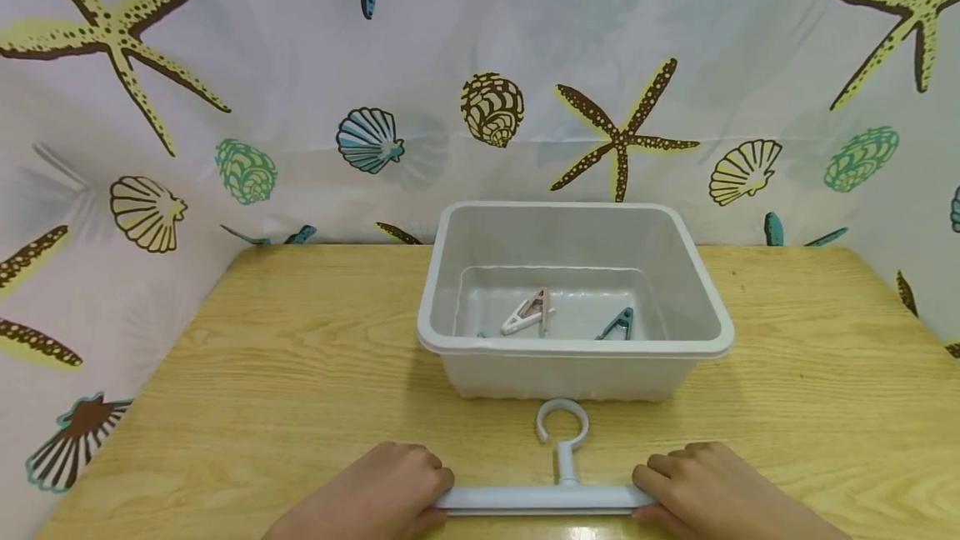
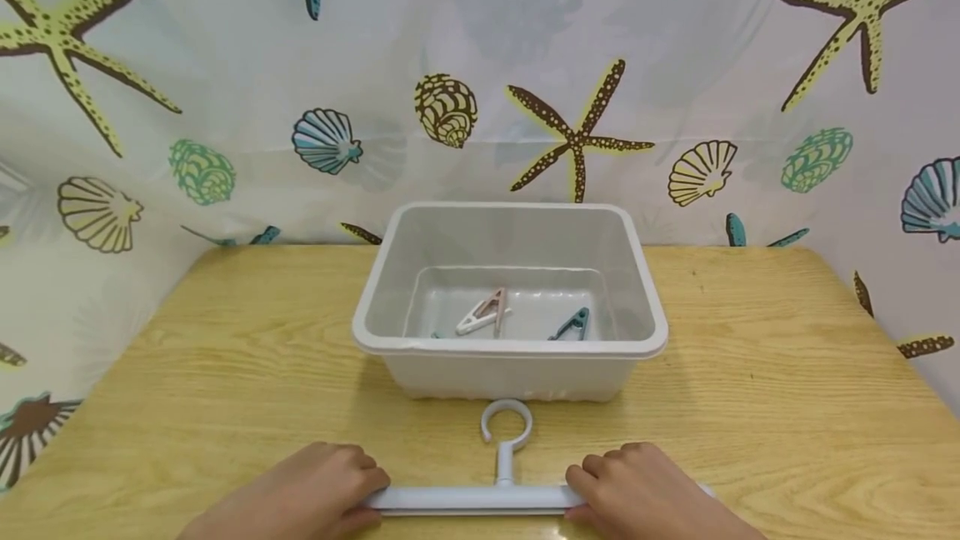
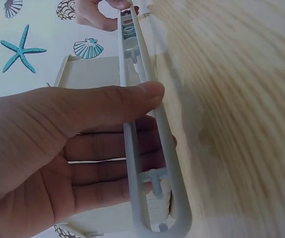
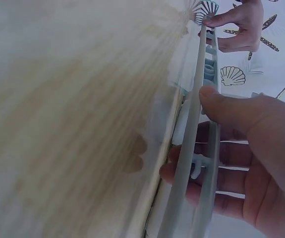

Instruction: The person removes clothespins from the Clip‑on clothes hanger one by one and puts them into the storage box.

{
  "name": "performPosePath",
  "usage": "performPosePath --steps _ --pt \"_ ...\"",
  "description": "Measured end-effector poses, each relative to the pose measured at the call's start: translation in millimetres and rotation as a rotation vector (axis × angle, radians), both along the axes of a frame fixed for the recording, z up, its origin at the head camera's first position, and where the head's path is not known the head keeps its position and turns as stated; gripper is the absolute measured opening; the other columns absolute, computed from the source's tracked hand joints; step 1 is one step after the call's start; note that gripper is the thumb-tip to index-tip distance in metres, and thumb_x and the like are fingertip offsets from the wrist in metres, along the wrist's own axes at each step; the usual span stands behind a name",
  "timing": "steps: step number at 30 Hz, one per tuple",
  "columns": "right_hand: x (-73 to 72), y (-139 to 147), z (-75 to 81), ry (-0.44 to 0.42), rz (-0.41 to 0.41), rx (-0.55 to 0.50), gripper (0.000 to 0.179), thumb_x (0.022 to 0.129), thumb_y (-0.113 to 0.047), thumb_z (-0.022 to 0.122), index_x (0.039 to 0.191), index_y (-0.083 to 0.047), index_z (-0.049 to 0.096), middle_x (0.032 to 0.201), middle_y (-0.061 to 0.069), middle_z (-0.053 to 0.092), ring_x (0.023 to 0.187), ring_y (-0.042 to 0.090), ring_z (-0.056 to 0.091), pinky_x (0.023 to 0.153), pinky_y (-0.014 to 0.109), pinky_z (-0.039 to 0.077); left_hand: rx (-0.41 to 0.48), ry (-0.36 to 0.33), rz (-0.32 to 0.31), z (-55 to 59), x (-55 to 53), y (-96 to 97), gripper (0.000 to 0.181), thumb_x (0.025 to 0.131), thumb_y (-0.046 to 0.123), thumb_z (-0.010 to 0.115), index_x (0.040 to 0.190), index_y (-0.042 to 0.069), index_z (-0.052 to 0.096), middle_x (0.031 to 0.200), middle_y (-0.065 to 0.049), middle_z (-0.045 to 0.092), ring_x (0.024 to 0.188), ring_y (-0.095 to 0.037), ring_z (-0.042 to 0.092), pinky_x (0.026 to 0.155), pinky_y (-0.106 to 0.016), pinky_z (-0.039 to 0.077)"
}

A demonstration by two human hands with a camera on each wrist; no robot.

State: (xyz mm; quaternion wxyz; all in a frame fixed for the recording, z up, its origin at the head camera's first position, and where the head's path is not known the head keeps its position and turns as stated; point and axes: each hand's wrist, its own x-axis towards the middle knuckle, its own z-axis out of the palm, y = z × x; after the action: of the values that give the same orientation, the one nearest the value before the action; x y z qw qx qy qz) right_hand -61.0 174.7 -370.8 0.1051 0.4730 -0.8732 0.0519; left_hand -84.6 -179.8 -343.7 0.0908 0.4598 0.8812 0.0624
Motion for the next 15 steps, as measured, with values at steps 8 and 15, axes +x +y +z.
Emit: performPosePath --steps 8,15 --pt "-0.3 -0.1 0.0 -0.04 -0.005 0.028 0.028 0.09 -0.04 0.065 0.076 -0.021 0.051 0.062 -0.018 0.036 0.053 -0.006 0.029 0.046 0.014 0.025 -0.004 -0.037 0.021 -2.4 -2.2 2.8 0.023 0.081 0.018 0.076 0.066 0.016 0.058 0.059 0.012 0.047 0.051 0.001 0.038 0.048 -0.017 0.035" --pt "-1.0 -0.5 -2.0 -0.041 -0.006 0.056 0.029 0.089 -0.043 0.065 0.076 -0.021 0.051 0.063 -0.018 0.037 0.053 -0.004 0.033 0.047 0.017 0.029 -0.018 -0.067 0.049 -4.2 -2.6 3.6 0.023 0.081 0.02 0.077 0.068 0.017 0.059 0.061 0.012 0.048 0.052 0.0 0.04 0.049 -0.019 0.038"
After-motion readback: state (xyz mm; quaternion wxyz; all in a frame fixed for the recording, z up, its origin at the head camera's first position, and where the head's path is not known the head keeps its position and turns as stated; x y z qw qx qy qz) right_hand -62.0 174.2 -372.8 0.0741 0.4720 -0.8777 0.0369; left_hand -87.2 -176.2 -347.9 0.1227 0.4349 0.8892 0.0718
